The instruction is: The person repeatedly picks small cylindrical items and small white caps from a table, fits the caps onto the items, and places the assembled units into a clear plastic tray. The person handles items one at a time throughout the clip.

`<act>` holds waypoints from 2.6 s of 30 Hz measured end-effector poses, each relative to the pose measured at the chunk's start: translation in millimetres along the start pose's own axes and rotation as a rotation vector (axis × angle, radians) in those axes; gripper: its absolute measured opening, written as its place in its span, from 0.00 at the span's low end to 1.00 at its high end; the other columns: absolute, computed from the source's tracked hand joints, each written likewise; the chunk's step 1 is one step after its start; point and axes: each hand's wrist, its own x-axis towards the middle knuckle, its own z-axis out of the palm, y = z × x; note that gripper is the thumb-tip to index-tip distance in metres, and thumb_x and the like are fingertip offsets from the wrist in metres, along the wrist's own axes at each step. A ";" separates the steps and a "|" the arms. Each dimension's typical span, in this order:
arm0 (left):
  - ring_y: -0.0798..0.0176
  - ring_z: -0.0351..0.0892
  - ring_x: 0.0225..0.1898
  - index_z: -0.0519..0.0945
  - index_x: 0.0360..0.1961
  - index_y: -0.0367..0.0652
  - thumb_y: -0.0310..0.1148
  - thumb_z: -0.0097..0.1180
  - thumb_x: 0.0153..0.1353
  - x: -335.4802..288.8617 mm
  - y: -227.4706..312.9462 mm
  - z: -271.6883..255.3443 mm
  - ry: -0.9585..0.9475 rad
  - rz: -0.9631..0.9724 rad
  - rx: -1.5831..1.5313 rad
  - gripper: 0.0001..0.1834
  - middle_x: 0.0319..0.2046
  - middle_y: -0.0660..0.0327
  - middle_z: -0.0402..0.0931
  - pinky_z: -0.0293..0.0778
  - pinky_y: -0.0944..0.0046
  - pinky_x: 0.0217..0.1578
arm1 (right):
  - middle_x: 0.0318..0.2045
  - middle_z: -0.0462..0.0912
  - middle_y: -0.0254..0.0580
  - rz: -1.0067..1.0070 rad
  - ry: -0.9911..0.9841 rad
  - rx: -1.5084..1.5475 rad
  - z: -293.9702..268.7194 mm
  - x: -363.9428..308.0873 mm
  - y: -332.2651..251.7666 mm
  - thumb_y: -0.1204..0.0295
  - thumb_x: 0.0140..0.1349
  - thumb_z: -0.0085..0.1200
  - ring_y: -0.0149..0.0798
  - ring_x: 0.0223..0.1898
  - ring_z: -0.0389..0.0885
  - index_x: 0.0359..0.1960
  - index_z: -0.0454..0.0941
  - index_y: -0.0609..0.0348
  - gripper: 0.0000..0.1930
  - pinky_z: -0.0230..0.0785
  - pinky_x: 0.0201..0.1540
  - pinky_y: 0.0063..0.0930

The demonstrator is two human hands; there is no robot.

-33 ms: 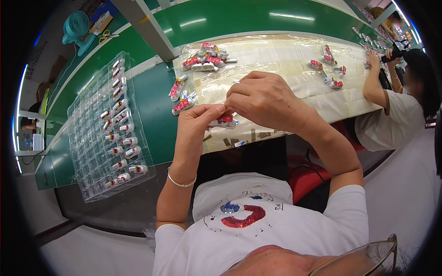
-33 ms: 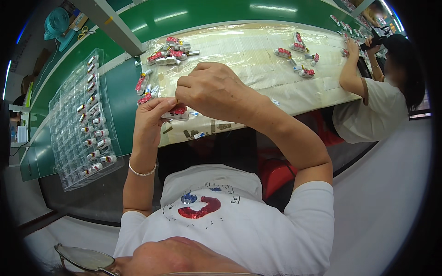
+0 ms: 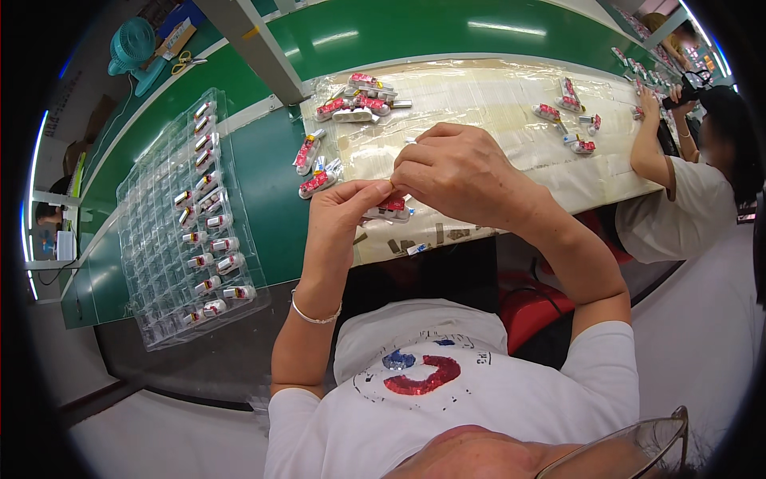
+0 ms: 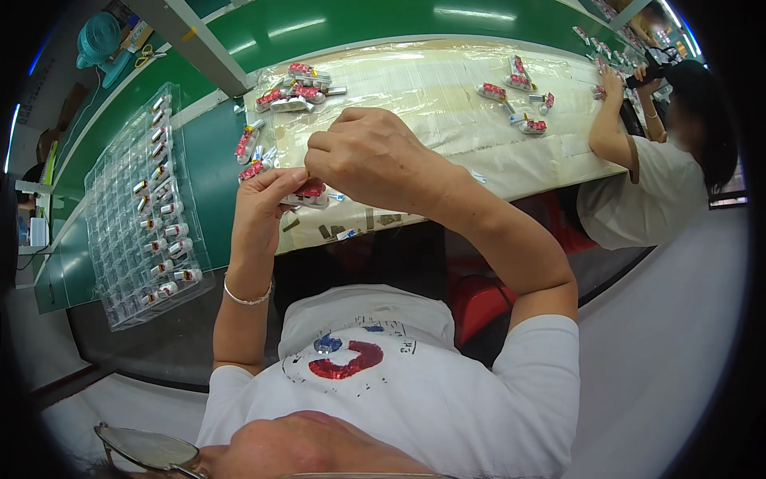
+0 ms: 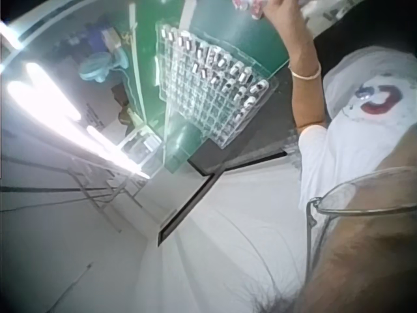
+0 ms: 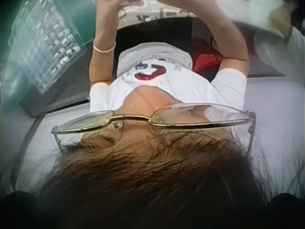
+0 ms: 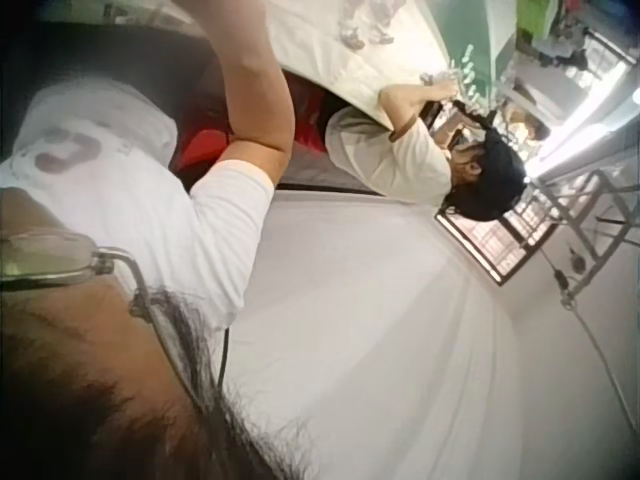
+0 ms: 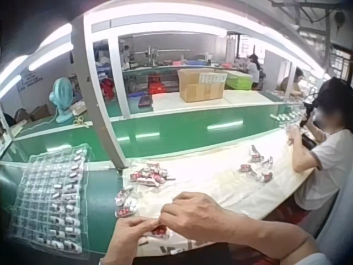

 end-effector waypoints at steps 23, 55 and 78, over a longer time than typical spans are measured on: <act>0.72 0.80 0.30 0.85 0.37 0.32 0.29 0.63 0.59 6.7 -5.8 -4.2 0.092 0.007 -0.120 0.10 0.29 0.60 0.83 0.74 0.73 0.33 | 0.22 0.77 0.32 0.066 0.074 -0.052 21.7 8.3 1.4 0.77 0.48 0.59 0.34 0.28 0.78 0.21 0.72 0.55 0.06 0.66 0.61 0.38; 0.58 0.86 0.37 0.81 0.43 0.32 0.28 0.55 0.64 2.0 -3.8 0.2 0.014 0.101 -0.162 0.10 0.38 0.45 0.83 0.82 0.67 0.38 | 0.40 0.82 0.39 0.625 0.276 0.593 27.3 -40.1 20.7 0.81 0.60 0.51 0.32 0.41 0.80 0.40 0.84 0.61 0.11 0.72 0.48 0.26; 0.64 0.84 0.40 0.68 0.58 0.35 0.32 0.55 0.66 -9.4 -9.0 3.8 -0.048 0.022 -0.378 0.22 0.48 0.52 0.78 0.82 0.69 0.37 | 0.40 0.82 0.40 0.706 0.477 1.482 38.4 -19.6 -18.2 0.75 0.64 0.58 0.27 0.38 0.78 0.47 0.76 0.67 0.12 0.72 0.43 0.21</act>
